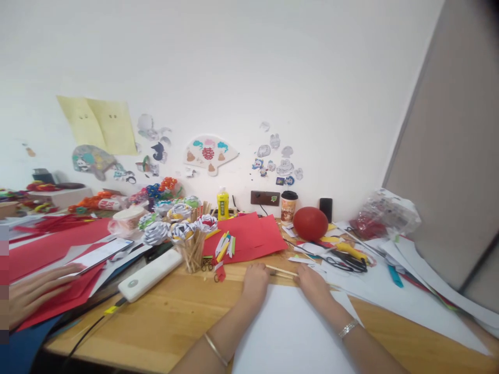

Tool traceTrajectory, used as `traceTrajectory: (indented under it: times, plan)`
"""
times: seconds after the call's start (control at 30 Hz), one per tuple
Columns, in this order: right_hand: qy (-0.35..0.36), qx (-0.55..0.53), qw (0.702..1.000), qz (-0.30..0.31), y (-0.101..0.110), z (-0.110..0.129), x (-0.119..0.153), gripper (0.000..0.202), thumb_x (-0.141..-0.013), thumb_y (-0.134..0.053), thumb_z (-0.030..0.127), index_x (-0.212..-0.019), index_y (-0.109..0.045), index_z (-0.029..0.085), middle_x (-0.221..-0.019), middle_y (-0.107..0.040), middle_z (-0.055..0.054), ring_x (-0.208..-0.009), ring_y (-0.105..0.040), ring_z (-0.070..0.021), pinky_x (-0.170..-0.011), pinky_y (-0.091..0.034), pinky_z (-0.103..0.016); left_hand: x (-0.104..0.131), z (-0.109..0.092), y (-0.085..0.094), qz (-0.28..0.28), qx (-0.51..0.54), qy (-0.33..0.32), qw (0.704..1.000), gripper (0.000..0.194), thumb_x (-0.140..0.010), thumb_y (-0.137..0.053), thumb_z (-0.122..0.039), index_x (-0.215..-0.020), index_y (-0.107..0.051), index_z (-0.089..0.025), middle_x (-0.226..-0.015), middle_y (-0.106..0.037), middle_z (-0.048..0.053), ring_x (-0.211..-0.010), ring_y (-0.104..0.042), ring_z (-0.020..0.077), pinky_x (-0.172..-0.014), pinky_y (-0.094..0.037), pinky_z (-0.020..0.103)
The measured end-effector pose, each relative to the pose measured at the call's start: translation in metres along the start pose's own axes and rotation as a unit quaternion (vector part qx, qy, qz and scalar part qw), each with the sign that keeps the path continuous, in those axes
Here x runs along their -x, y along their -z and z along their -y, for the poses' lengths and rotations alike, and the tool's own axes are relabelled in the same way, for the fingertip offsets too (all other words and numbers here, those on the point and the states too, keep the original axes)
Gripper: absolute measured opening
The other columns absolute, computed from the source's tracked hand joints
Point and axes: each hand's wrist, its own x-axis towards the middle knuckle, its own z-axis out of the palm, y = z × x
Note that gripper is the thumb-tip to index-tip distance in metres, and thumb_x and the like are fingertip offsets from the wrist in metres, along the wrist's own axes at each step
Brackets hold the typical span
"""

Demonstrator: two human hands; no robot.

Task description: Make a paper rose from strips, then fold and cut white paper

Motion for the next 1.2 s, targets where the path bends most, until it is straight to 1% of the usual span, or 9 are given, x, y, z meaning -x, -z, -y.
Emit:
traceTrajectory:
  times: [0.13, 0.27, 0.4, 0.53, 0.7, 0.83, 1.07, 1.2]
  plan:
    - [-0.001, 0.0, 1.0, 0.003, 0.004, 0.002, -0.001, 0.026, -0.084, -0.039, 0.009, -0.099, -0.061, 0.011, -0.103, -0.063, -0.015, -0.094, -0.061, -0.0229, -0.078, -0.043, -0.029, 0.0, 0.003, 0.001, -0.015, 0.019, -0.007, 1.0, 0.027, -0.086, -0.043, -0.016, -0.098, -0.067, -0.018, -0.092, -0.066, 0.01, -0.091, -0.058, 0.0237, -0.08, -0.04, 0.034]
    - [0.001, -0.001, 1.0, 0.002, 0.003, 0.003, -0.001, 0.028, -0.084, -0.038, 0.009, -0.102, -0.06, 0.01, -0.104, -0.063, -0.015, -0.095, -0.06, -0.0229, -0.079, -0.044, -0.029, -0.004, 0.008, -0.005, -0.034, 0.032, -0.008, 0.999, 0.026, -0.086, -0.042, -0.016, -0.092, -0.067, -0.015, -0.092, -0.065, 0.01, -0.092, -0.056, 0.0235, -0.08, -0.04, 0.034]
    - [0.01, -0.001, 1.0, 0.004, 0.005, 0.004, 0.0, 0.029, -0.084, -0.037, 0.007, -0.1, -0.061, 0.01, -0.105, -0.063, -0.016, -0.097, -0.059, -0.023, -0.081, -0.043, -0.028, -0.007, 0.012, -0.009, -0.04, 0.046, -0.008, 0.998, 0.026, -0.085, -0.041, -0.015, -0.088, -0.068, -0.015, -0.09, -0.064, 0.01, -0.09, -0.055, 0.0236, -0.079, -0.039, 0.034]
    - [0.013, -0.006, 1.0, 0.008, 0.009, 0.002, 0.0, 0.028, -0.084, -0.038, 0.009, -0.1, -0.061, 0.01, -0.105, -0.064, -0.015, -0.096, -0.06, -0.0223, -0.08, -0.043, -0.028, -0.011, 0.015, -0.007, -0.044, 0.073, -0.008, 0.996, 0.022, -0.084, -0.046, -0.017, -0.085, -0.068, -0.015, -0.089, -0.064, 0.009, -0.09, -0.054, 0.0228, -0.079, -0.039, 0.032]
    - [0.003, -0.012, 1.0, 0.003, 0.009, -0.004, -0.003, 0.026, -0.083, -0.043, 0.013, -0.103, -0.06, 0.014, -0.105, -0.064, -0.011, -0.096, -0.061, -0.0201, -0.078, -0.043, -0.025, -0.019, 0.021, -0.006, -0.043, 0.115, 0.015, 0.992, 0.013, -0.078, -0.055, -0.019, -0.074, -0.066, -0.015, -0.082, -0.065, 0.007, -0.082, -0.055, 0.0208, -0.073, -0.039, 0.029]
    - [0.001, -0.001, 1.0, -0.004, 0.007, -0.004, -0.001, 0.026, -0.085, -0.04, 0.013, -0.1, -0.061, 0.013, -0.102, -0.065, -0.012, -0.094, -0.061, -0.0207, -0.078, -0.043, -0.026, -0.02, 0.024, -0.01, -0.047, 0.147, 0.036, 0.987, 0.007, -0.074, -0.058, -0.017, -0.073, -0.064, -0.014, -0.076, -0.065, 0.005, -0.077, -0.055, 0.02, -0.069, -0.038, 0.028]
    - [0.047, 0.037, 0.998, -0.021, 0.009, -0.001, 0.005, 0.029, -0.087, -0.036, 0.008, -0.102, -0.061, 0.012, -0.102, -0.065, -0.013, -0.096, -0.059, -0.0213, -0.081, -0.043, -0.028, -0.015, 0.026, -0.009, -0.058, 0.202, 0.046, 0.977, 0.01, -0.07, -0.056, -0.009, -0.071, -0.064, -0.016, -0.072, -0.065, 0.003, -0.075, -0.055, 0.0181, -0.069, -0.038, 0.027]
    - [0.076, 0.062, 0.995, -0.037, 0.006, -0.009, 0.002, 0.03, -0.085, -0.037, 0.004, -0.102, -0.06, 0.013, -0.1, -0.066, -0.012, -0.094, -0.059, -0.0218, -0.082, -0.043, -0.029, -0.011, 0.027, -0.008, -0.07, 0.227, 0.057, 0.97, 0.01, -0.07, -0.055, -0.009, -0.07, -0.063, -0.016, -0.072, -0.064, 0.003, -0.073, -0.056, 0.0167, -0.068, -0.038, 0.026]
